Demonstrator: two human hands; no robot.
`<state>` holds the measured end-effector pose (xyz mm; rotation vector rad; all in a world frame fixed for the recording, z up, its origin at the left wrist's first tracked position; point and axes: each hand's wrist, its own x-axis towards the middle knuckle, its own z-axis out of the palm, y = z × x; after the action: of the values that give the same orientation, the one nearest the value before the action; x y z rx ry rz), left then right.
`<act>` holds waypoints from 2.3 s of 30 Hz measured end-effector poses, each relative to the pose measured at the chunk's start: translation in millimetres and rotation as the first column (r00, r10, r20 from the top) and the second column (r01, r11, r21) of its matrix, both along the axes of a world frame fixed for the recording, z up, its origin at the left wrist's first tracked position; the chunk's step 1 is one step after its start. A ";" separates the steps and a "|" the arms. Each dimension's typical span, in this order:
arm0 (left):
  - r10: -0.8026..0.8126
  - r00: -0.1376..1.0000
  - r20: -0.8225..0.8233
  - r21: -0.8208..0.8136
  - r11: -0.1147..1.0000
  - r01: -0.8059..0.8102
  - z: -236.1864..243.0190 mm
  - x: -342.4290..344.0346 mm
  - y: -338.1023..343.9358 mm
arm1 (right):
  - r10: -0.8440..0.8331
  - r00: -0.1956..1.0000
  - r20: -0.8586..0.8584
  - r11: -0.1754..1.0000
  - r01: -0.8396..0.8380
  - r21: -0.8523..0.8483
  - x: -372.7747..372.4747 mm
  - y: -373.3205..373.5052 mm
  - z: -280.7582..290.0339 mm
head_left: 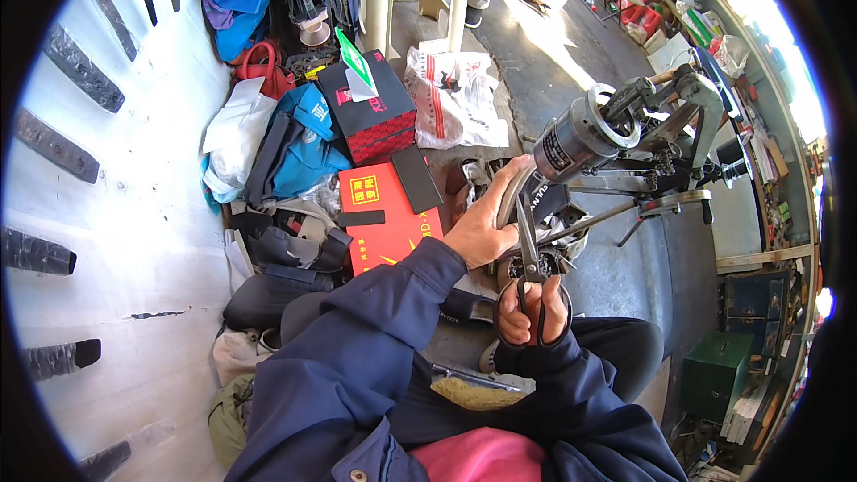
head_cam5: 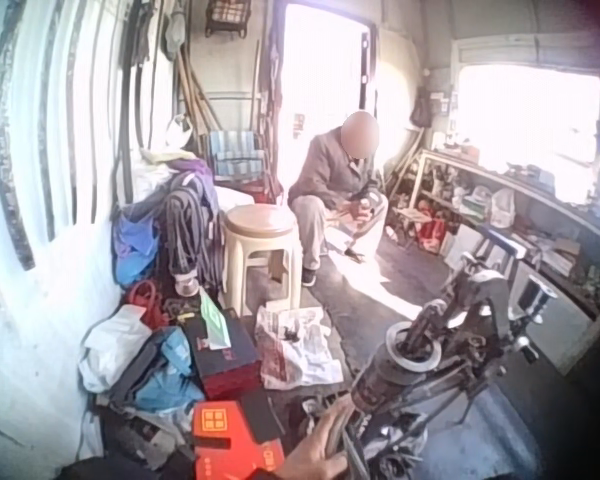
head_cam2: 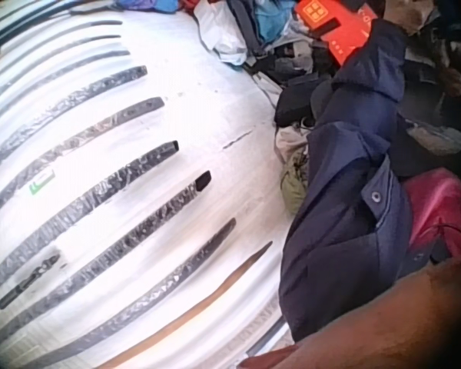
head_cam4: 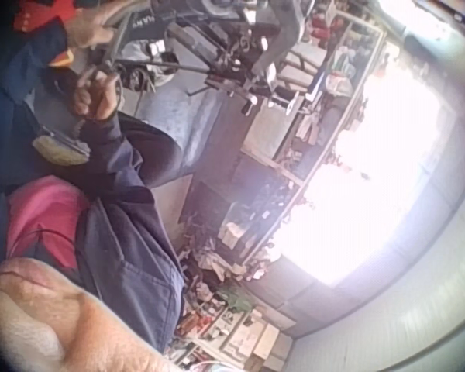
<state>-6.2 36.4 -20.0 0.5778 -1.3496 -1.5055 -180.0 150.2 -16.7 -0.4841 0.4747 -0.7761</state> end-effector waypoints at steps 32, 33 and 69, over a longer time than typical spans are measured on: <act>-0.016 0.999 0.033 0.049 0.999 0.015 -5.5 0.1 -0.6 | 0.082 0.992 -0.092 0.996 -0.086 -0.040 -19.4 15.6 8.2; -0.007 0.999 0.048 0.037 0.999 0.005 -5.1 0.4 -0.5 | 0.073 0.993 -0.096 0.996 -0.077 -0.042 -19.9 15.8 7.6; -0.032 0.995 0.098 -0.011 0.999 0.033 0.9 7.0 -3.4 | 0.092 0.907 -0.411 0.975 -0.166 -0.149 -45.7 -2.6 19.2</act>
<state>0.8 33.1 -19.1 0.6313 -1.4486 -1.5107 -225.8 147.7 2.5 -0.8467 0.7504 -0.5916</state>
